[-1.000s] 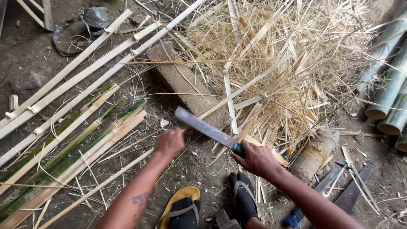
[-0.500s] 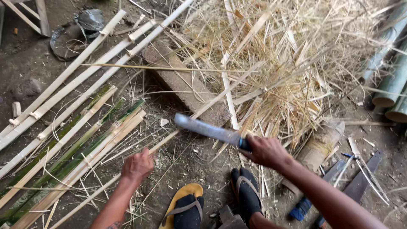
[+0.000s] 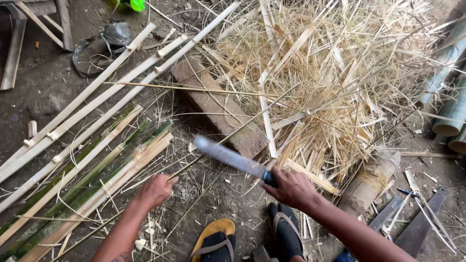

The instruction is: The person uses a machete to split long bamboo poles into thin strips. They hold the bamboo against a wooden block and repeatedly strike it with the machete to separate the material. The resulting strips are placed on the ground.

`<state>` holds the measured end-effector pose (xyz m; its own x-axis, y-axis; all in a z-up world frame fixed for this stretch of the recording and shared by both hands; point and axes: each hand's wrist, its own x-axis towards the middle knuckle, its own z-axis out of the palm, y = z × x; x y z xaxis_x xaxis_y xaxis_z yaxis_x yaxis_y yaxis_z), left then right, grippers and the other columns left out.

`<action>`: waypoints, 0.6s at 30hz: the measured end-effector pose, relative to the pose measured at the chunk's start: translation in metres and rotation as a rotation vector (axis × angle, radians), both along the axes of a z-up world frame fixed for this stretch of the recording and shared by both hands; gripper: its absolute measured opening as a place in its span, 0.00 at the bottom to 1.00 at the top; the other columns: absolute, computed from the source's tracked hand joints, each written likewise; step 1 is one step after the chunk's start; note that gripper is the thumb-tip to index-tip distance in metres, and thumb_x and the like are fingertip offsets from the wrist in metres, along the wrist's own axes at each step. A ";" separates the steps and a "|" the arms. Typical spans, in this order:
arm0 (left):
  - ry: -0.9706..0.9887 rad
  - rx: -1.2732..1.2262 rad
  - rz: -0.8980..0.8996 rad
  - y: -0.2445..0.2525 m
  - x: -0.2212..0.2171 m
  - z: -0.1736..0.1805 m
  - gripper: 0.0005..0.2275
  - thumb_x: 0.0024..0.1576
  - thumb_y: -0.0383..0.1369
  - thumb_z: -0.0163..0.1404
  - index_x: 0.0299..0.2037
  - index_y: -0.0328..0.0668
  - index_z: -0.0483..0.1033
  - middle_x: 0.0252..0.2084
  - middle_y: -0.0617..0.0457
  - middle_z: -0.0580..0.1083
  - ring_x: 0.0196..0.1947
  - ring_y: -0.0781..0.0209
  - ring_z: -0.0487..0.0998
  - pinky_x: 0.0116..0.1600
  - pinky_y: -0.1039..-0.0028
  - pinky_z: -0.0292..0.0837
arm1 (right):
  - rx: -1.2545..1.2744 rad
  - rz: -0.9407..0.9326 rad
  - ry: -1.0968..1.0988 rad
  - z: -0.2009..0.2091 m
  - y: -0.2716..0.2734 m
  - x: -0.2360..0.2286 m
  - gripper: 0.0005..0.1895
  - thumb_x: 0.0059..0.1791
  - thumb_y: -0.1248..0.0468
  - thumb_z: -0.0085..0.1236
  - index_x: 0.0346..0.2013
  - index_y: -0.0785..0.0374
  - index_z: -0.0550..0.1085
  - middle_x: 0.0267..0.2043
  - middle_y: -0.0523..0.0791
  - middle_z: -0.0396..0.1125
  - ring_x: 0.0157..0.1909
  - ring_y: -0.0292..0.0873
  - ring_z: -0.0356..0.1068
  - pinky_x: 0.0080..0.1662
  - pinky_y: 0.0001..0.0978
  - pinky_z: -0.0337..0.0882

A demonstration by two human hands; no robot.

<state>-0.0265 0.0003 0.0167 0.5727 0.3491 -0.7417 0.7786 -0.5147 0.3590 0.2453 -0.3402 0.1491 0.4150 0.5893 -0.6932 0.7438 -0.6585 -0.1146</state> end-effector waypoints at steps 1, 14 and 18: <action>0.003 0.017 -0.022 0.002 -0.002 0.000 0.21 0.66 0.48 0.38 0.31 0.43 0.76 0.19 0.60 0.64 0.20 0.65 0.62 0.28 0.67 0.59 | 0.014 -0.006 -0.032 -0.005 0.004 0.000 0.32 0.54 0.36 0.42 0.55 0.60 0.66 0.31 0.45 0.71 0.18 0.36 0.64 0.20 0.30 0.70; -0.284 0.292 -0.095 -0.029 0.009 0.007 0.15 0.65 0.46 0.38 0.39 0.47 0.74 0.23 0.52 0.71 0.22 0.58 0.67 0.30 0.65 0.64 | 0.194 -0.642 -0.329 0.019 -0.083 0.126 0.30 0.54 0.38 0.45 0.45 0.64 0.70 0.22 0.45 0.66 0.15 0.37 0.57 0.17 0.29 0.60; -0.323 0.261 -0.169 -0.050 0.054 0.013 0.12 0.63 0.44 0.46 0.45 0.46 0.75 0.39 0.51 0.78 0.35 0.58 0.76 0.44 0.68 0.73 | 0.134 -0.526 -0.128 -0.011 -0.050 0.052 0.27 0.52 0.39 0.45 0.48 0.60 0.69 0.28 0.46 0.72 0.18 0.37 0.65 0.19 0.31 0.70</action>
<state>0.0276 -0.0500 0.0294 0.8253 0.3829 -0.4150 0.5455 -0.7306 0.4107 0.2970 -0.3903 0.1385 0.7531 0.3597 -0.5508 0.3325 -0.9306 -0.1532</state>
